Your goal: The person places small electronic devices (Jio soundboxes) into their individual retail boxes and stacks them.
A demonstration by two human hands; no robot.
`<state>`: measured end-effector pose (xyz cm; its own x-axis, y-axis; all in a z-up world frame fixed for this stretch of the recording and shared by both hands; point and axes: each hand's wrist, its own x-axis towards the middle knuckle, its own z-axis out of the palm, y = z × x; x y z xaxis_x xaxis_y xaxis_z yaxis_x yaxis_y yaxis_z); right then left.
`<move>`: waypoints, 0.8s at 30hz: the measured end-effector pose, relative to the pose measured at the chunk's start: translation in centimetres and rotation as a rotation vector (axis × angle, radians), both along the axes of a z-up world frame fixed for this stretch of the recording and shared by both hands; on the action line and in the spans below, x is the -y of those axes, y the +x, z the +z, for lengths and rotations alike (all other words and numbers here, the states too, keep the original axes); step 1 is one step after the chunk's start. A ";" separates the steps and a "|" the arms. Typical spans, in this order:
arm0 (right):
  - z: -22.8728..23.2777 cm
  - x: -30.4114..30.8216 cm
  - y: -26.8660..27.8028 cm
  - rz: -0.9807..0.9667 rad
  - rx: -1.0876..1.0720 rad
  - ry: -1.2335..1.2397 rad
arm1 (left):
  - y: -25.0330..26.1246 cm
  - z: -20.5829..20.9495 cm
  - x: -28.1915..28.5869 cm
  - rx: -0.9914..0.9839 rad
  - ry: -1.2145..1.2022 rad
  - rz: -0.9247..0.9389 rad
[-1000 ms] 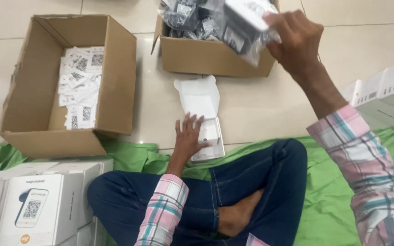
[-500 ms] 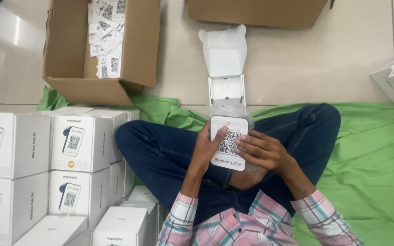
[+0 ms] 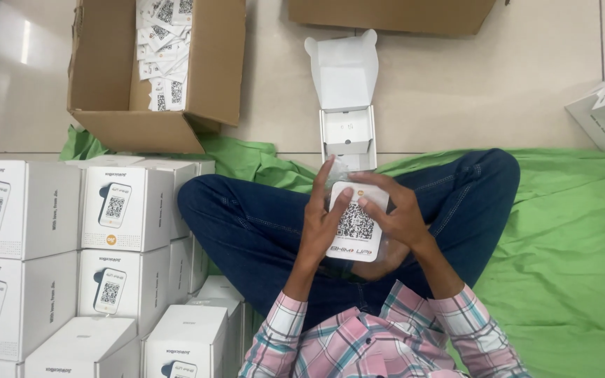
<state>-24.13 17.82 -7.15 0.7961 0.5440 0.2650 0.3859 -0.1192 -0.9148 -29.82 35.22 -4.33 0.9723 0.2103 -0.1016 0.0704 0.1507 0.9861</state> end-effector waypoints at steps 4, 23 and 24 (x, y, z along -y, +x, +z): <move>-1.0 -0.9 -0.3 -0.020 -0.311 0.228 | 0.7 -1.3 -0.1 -0.104 -0.167 0.102; -7.4 -5.8 10.5 -0.300 -0.636 0.311 | 13.9 -11.7 -2.2 -0.058 0.567 0.205; -7.9 -6.0 11.2 -0.326 -0.630 0.265 | 14.7 -12.4 -2.3 -0.049 0.627 0.206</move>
